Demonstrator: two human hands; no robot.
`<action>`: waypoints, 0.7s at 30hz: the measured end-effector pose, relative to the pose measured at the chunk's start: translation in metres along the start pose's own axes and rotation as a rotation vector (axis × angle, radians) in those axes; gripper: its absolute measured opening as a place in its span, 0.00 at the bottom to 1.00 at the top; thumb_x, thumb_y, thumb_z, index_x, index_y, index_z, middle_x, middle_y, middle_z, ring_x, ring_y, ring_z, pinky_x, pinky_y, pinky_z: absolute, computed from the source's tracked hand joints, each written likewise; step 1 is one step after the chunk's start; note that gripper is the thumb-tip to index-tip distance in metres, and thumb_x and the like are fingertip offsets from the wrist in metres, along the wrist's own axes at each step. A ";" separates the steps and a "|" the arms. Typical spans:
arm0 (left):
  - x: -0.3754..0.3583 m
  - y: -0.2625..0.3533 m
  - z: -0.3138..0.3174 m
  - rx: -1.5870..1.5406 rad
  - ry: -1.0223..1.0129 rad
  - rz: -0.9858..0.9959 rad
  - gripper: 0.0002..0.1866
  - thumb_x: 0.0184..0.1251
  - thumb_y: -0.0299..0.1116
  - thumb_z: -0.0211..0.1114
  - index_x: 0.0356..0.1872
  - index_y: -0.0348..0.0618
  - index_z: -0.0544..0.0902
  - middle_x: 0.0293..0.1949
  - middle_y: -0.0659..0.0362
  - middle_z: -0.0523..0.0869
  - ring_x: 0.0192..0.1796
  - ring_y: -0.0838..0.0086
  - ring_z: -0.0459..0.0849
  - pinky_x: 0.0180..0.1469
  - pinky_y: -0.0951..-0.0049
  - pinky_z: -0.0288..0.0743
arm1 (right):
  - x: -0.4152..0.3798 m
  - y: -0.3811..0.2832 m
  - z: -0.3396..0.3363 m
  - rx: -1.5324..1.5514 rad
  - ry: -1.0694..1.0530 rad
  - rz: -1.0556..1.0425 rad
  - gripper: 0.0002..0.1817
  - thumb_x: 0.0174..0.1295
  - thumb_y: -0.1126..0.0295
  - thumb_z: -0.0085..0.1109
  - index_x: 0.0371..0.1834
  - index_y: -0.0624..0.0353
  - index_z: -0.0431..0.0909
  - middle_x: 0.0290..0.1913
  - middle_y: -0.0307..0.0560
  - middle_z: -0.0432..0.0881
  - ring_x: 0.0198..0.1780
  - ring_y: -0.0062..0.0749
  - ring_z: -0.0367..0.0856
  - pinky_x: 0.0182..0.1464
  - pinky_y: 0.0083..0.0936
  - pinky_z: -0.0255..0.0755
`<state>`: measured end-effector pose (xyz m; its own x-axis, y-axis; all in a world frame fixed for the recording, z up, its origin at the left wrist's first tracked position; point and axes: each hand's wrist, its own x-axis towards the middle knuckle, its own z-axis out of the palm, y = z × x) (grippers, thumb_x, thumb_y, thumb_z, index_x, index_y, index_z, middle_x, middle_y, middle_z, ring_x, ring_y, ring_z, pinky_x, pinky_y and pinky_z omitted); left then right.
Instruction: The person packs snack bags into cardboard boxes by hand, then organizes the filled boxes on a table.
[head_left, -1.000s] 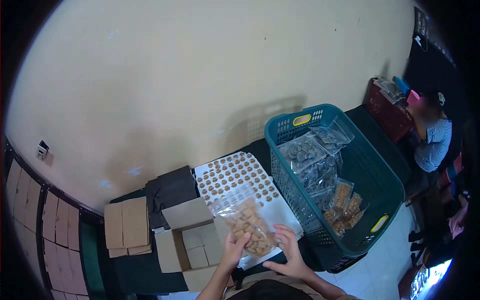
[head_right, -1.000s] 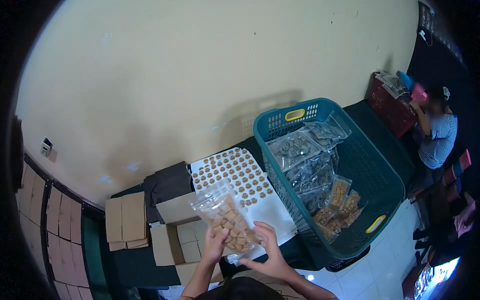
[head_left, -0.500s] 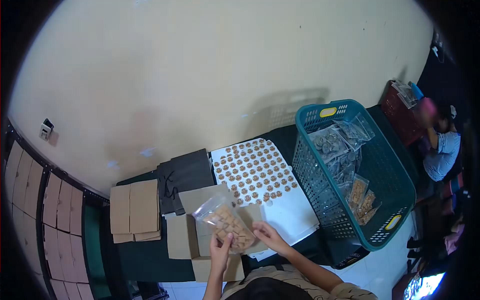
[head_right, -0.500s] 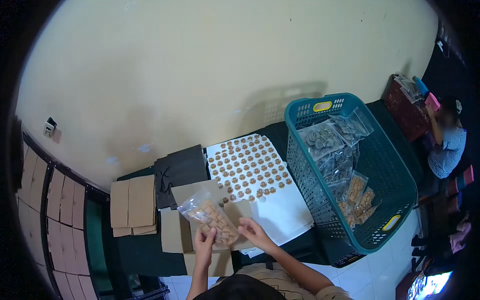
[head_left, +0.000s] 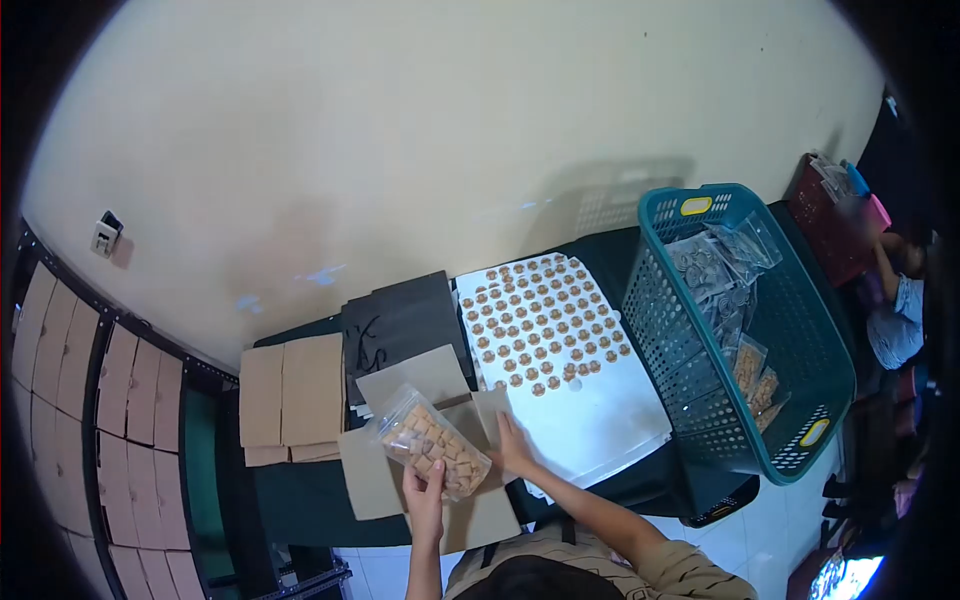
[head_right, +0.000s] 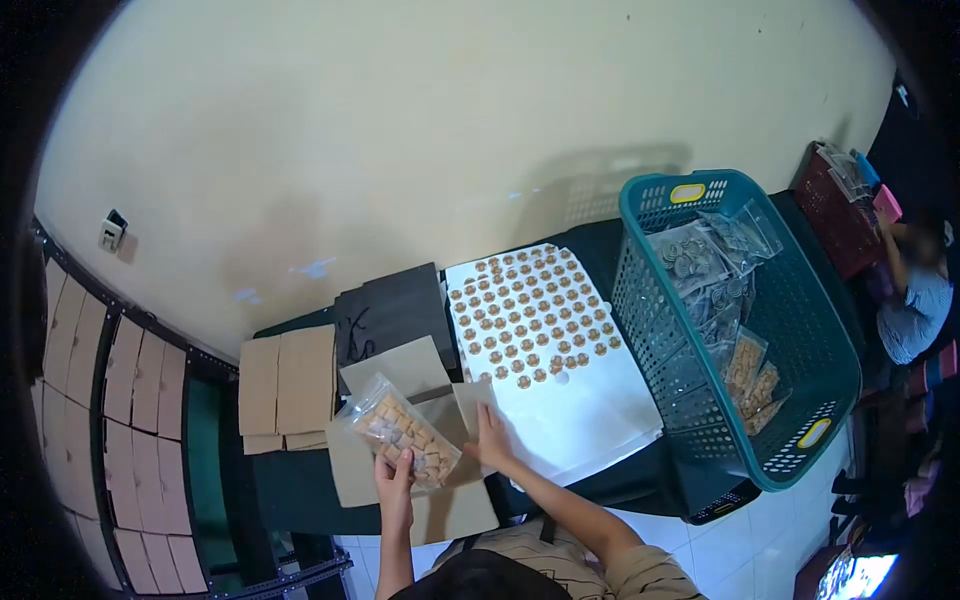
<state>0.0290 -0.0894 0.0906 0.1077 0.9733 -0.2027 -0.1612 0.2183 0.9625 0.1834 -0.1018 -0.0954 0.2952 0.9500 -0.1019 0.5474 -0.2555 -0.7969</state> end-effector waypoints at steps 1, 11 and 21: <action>0.000 -0.004 -0.007 0.024 -0.033 -0.010 0.16 0.62 0.36 0.60 0.47 0.40 0.70 0.38 0.61 0.79 0.37 0.82 0.75 0.35 0.82 0.67 | 0.002 -0.006 -0.005 -0.026 0.039 0.029 0.48 0.41 0.62 0.64 0.65 0.65 0.46 0.62 0.66 0.54 0.63 0.58 0.54 0.63 0.42 0.52; -0.004 -0.007 -0.046 0.041 -0.035 -0.039 0.12 0.62 0.34 0.59 0.42 0.40 0.72 0.36 0.61 0.79 0.36 0.82 0.76 0.37 0.81 0.69 | -0.037 -0.038 -0.040 -0.166 -0.104 0.228 0.31 0.46 0.61 0.58 0.50 0.69 0.60 0.44 0.71 0.68 0.47 0.62 0.69 0.50 0.47 0.65; -0.002 -0.013 -0.069 0.046 -0.073 -0.083 0.16 0.62 0.31 0.59 0.49 0.36 0.69 0.44 0.57 0.78 0.45 0.76 0.77 0.47 0.76 0.71 | -0.050 -0.049 -0.028 -0.184 -0.099 0.251 0.25 0.49 0.58 0.57 0.34 0.75 0.69 0.31 0.70 0.76 0.36 0.61 0.77 0.41 0.44 0.71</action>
<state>-0.0368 -0.0890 0.0659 0.1901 0.9439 -0.2702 -0.1032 0.2929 0.9506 0.1640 -0.1417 -0.0344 0.3658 0.8640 -0.3460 0.6026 -0.5032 -0.6194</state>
